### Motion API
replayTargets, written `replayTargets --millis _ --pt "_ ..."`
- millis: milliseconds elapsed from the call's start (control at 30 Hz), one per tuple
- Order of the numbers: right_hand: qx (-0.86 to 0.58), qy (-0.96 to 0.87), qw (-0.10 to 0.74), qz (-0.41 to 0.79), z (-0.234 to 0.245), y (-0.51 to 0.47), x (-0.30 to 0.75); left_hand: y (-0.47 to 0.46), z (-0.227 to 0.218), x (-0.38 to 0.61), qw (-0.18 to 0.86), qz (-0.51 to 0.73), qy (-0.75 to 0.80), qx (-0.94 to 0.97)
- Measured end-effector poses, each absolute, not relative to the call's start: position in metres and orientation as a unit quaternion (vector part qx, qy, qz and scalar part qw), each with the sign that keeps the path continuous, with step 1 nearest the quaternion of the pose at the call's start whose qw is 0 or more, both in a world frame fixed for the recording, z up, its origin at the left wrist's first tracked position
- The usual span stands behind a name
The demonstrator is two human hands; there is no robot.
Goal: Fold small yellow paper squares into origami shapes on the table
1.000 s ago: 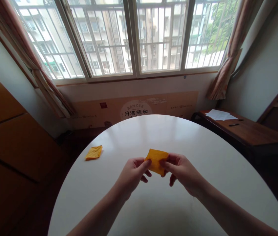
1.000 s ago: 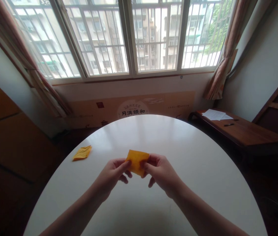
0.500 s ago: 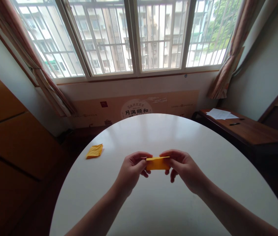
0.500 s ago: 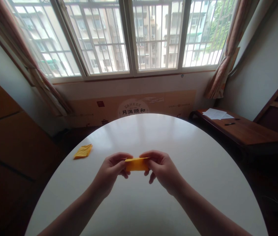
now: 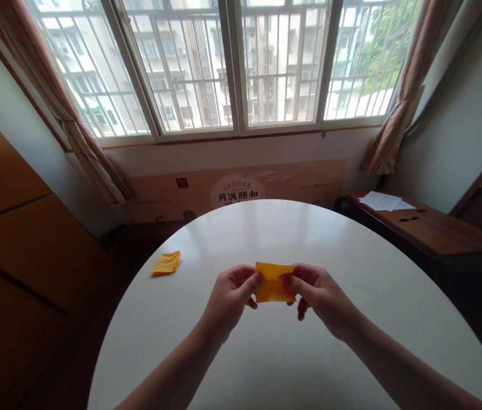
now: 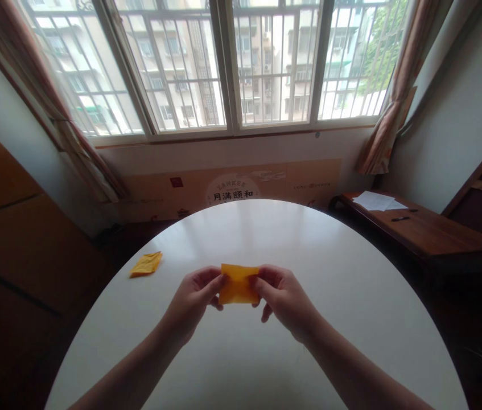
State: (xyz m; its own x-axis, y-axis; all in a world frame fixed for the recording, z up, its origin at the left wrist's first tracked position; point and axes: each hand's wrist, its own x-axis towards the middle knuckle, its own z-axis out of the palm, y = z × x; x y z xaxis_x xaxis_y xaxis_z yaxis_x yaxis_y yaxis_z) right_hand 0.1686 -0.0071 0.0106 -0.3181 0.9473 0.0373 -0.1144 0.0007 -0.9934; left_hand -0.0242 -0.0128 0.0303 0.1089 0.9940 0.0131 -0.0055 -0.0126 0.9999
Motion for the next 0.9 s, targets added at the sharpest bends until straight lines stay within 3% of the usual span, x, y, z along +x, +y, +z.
replayTargets --millis 467,767,900 --pt "-0.377 -0.569 0.326 0.655 0.005 -0.006 0.165 -0.008 0.025 -0.028 0.526 0.492 0.486 0.495" --pt "-0.377 -0.537 0.381 0.651 0.002 -0.005 0.166 -0.004 0.026 -0.03 0.515 0.491 0.471 0.521" --pt "-0.395 -0.563 0.487 0.538 -0.001 -0.003 0.164 -0.001 0.022 -0.034 0.428 0.51 0.489 0.563"
